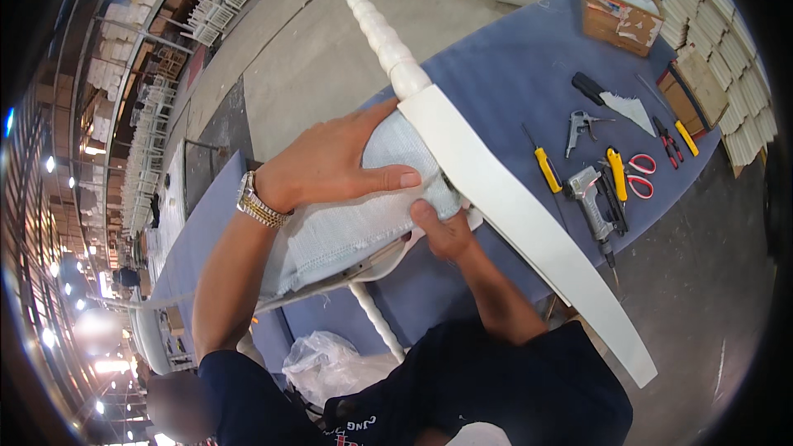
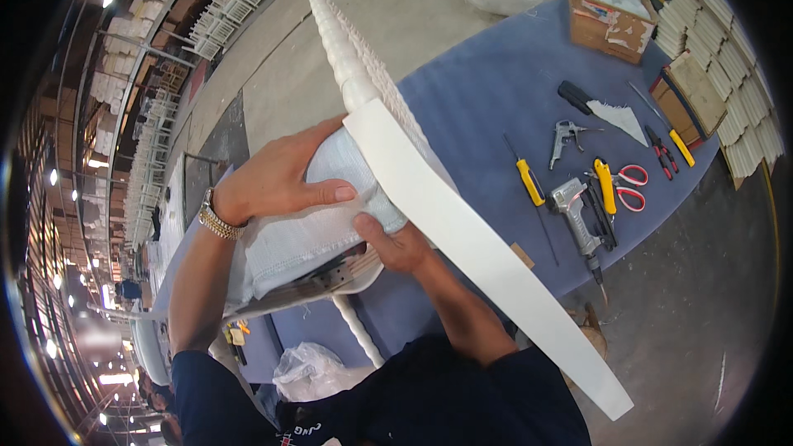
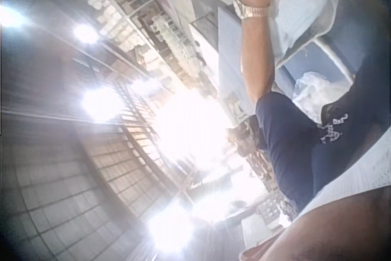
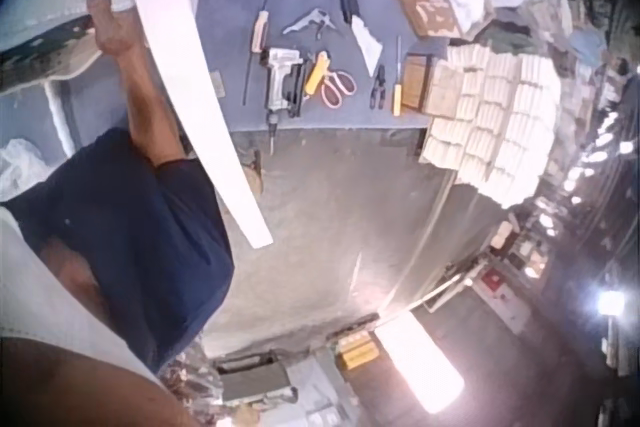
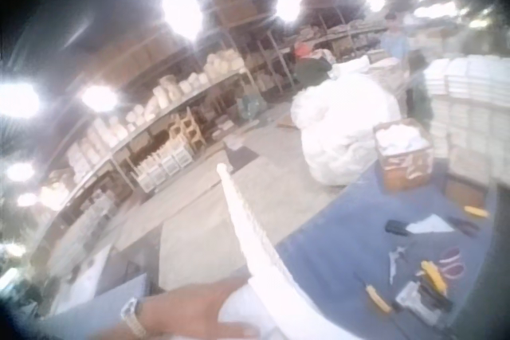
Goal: The person staples white fabric onto the underside of a white wooden chair seat using a pneumatic staple gun. They repeatedly pull and smooth the fabric, then fire staples along the perimeter. The person also uses a yellow utility knife to trim excess fabric and a screwdriver to tuck edges before continuing to staple.
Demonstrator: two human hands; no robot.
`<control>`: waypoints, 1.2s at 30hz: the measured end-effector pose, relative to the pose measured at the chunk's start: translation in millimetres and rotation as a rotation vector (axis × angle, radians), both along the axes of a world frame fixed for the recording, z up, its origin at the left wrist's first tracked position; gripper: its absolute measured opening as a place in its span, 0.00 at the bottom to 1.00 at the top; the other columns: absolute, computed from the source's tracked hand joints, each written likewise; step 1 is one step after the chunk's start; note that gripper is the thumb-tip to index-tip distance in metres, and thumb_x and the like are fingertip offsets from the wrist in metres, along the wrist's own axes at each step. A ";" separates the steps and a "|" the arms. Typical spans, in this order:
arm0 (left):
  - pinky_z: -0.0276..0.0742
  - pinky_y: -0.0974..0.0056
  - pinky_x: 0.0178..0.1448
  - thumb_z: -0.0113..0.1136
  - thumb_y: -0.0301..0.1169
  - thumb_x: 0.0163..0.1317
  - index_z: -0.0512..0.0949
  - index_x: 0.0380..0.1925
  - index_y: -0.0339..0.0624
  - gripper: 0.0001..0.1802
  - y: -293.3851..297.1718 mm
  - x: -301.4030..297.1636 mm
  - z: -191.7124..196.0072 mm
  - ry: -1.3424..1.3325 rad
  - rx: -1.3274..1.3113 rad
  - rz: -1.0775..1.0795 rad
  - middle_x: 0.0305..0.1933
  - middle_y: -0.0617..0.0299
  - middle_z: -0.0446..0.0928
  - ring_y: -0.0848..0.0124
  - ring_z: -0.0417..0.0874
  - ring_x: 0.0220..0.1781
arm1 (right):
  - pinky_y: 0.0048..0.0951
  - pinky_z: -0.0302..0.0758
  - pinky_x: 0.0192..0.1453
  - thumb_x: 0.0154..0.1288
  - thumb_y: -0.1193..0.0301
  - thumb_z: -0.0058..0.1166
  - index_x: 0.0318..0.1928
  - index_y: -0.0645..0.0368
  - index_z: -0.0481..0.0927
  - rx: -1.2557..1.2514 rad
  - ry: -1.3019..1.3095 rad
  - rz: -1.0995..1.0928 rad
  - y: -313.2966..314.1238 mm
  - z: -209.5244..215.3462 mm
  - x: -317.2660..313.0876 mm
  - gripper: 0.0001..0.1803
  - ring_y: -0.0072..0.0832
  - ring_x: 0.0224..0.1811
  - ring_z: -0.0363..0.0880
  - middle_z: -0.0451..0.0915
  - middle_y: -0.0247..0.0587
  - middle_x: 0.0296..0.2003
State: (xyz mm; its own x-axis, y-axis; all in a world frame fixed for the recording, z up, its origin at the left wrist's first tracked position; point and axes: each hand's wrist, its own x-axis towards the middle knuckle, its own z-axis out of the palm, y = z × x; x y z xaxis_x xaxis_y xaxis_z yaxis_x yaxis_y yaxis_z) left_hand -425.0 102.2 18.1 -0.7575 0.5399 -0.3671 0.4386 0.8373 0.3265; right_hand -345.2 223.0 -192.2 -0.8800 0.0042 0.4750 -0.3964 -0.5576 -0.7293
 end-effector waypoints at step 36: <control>0.75 0.37 0.64 0.70 0.66 0.52 0.59 0.77 0.38 0.61 24.9 56.7 -21.6 0.514 -0.296 0.185 0.63 0.37 0.77 0.40 0.80 0.64 | 0.40 0.79 0.58 0.50 0.74 0.66 0.58 0.65 0.80 0.964 -0.304 -0.329 125.1 11.4 156.5 0.30 0.51 0.51 0.82 0.81 0.53 0.50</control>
State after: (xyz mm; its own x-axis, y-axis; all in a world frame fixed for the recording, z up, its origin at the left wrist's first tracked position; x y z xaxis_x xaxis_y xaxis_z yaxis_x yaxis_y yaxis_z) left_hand -368.3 127.1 -3.6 -0.9483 0.3142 -0.0450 0.3174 0.9370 -0.1458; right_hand -188.8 348.2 -180.8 -0.9863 0.0027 0.1649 -0.1493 0.4100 -0.8998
